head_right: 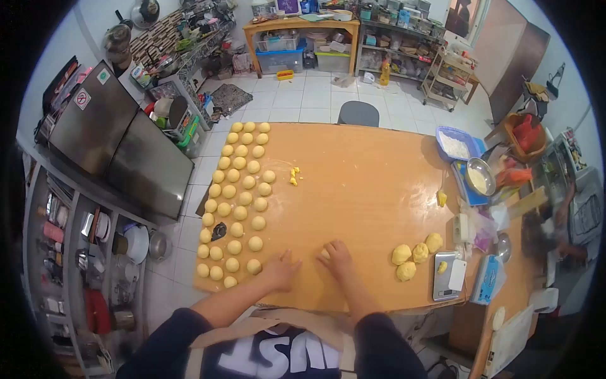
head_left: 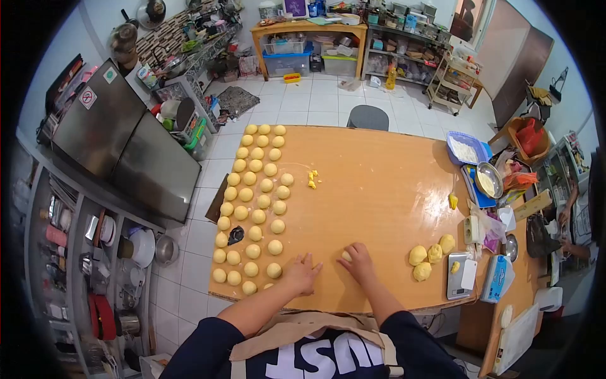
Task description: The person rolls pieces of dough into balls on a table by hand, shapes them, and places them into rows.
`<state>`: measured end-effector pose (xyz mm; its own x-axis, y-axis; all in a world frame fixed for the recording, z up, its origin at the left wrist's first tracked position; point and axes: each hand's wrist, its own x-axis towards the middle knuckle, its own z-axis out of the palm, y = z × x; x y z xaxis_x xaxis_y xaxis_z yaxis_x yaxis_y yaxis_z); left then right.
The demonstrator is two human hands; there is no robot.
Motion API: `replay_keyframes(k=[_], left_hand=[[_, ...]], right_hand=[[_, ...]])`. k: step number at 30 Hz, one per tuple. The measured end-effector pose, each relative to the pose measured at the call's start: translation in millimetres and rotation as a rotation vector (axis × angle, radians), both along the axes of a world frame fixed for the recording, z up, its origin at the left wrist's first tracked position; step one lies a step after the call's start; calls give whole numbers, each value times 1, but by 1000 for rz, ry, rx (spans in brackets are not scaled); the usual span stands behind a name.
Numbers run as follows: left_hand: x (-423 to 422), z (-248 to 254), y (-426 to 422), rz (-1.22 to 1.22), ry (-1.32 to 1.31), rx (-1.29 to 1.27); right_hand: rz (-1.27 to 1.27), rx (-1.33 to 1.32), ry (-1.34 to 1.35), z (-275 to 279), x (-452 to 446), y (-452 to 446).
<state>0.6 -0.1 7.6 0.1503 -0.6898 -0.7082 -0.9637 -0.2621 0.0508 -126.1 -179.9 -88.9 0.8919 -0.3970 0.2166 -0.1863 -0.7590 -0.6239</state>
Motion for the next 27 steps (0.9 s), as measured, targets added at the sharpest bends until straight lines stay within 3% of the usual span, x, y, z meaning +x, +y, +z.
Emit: replay_keyframes(k=[3, 9, 12, 15, 18, 22, 25, 27], left_hand=[[0, -5, -2, 1, -9, 16], [2, -4, -1, 10, -23, 7], [0, -1, -2, 2, -33, 34], [4, 2, -6, -4, -24, 42], [11, -6, -4, 56, 48, 8], [19, -1, 5, 520, 297, -116], [0, -76, 29, 805, 585, -718], [-19, -73, 23, 1101, 729, -737]], right_hand=[[-42, 40, -100, -5, 22, 19], [78, 199, -15, -3, -33, 16], [-59, 178, 79, -3, -11, 7], [-33, 162, -62, -12, 11, 19], [-2, 10, 5, -7, -1, 39], [-34, 59, 187, 9, -36, 53], [-79, 147, 360, 16, -44, 50], [-141, 261, 391, 55, -35, 44]])
